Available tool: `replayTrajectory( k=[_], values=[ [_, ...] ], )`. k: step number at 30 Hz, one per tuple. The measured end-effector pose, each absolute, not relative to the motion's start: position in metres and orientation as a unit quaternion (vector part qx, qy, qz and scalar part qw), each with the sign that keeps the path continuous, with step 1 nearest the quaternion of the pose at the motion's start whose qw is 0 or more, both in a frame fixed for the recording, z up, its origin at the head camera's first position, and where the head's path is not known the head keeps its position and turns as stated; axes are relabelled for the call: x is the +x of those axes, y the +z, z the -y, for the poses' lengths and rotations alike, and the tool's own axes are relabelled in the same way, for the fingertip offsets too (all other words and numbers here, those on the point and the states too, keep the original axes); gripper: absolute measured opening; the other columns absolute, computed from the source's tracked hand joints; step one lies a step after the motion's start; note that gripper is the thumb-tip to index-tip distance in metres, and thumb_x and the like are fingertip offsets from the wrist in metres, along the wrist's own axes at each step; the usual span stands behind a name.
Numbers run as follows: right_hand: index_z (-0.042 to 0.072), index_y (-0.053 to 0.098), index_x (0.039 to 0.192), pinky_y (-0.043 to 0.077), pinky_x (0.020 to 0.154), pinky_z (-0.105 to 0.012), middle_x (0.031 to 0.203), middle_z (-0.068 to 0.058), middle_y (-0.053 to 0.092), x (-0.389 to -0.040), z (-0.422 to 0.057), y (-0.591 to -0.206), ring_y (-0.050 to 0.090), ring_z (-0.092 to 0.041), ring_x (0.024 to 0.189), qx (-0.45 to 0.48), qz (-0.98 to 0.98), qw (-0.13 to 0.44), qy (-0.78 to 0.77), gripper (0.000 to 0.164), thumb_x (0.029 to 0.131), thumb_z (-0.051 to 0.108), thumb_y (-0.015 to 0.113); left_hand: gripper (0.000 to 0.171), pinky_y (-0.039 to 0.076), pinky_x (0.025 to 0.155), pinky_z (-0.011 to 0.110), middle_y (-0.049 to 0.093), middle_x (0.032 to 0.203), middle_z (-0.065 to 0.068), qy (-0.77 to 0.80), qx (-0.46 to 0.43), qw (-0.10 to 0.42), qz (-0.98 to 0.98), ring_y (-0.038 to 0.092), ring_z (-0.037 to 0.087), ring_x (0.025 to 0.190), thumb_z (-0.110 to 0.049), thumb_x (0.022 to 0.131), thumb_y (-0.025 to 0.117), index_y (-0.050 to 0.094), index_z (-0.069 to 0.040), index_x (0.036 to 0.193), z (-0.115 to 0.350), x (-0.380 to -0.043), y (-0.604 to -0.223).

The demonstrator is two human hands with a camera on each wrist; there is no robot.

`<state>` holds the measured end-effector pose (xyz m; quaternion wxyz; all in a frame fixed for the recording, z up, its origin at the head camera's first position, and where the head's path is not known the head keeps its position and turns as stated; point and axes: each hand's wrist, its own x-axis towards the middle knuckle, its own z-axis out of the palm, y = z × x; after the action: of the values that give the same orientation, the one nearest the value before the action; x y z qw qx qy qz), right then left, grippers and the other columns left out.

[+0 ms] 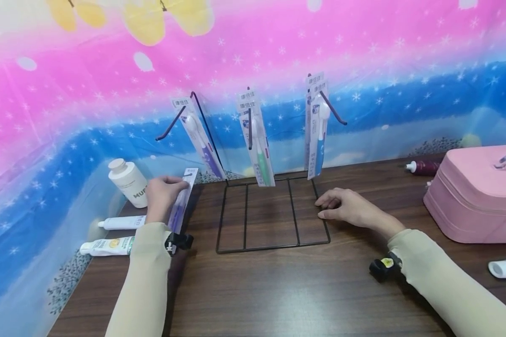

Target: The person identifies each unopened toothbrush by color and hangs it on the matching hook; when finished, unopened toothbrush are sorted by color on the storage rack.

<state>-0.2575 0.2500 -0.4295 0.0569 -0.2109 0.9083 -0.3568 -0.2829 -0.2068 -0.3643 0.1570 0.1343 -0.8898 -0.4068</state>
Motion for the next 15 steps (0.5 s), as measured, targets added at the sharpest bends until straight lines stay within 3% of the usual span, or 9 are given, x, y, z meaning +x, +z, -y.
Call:
replayTrajectory(
  k=[15],
  values=[
    [0.019, 0.066, 0.117, 0.048, 0.077, -0.037, 0.104, 0.005, 0.066, -0.258, -0.251, -0.43, 0.059, -0.016, 0.093, -0.217, -0.907, 0.056, -0.357, 0.037, 0.087, 0.039, 0.072, 0.047, 0.051, 0.081, 0.032, 0.066, 0.109, 0.009, -0.477, 0.067, 0.2, 0.853, 0.062, 0.02, 0.098, -0.026, 0.078, 0.082, 0.065, -0.006, 0.117, 0.203, -0.246, -0.303]
  ],
)
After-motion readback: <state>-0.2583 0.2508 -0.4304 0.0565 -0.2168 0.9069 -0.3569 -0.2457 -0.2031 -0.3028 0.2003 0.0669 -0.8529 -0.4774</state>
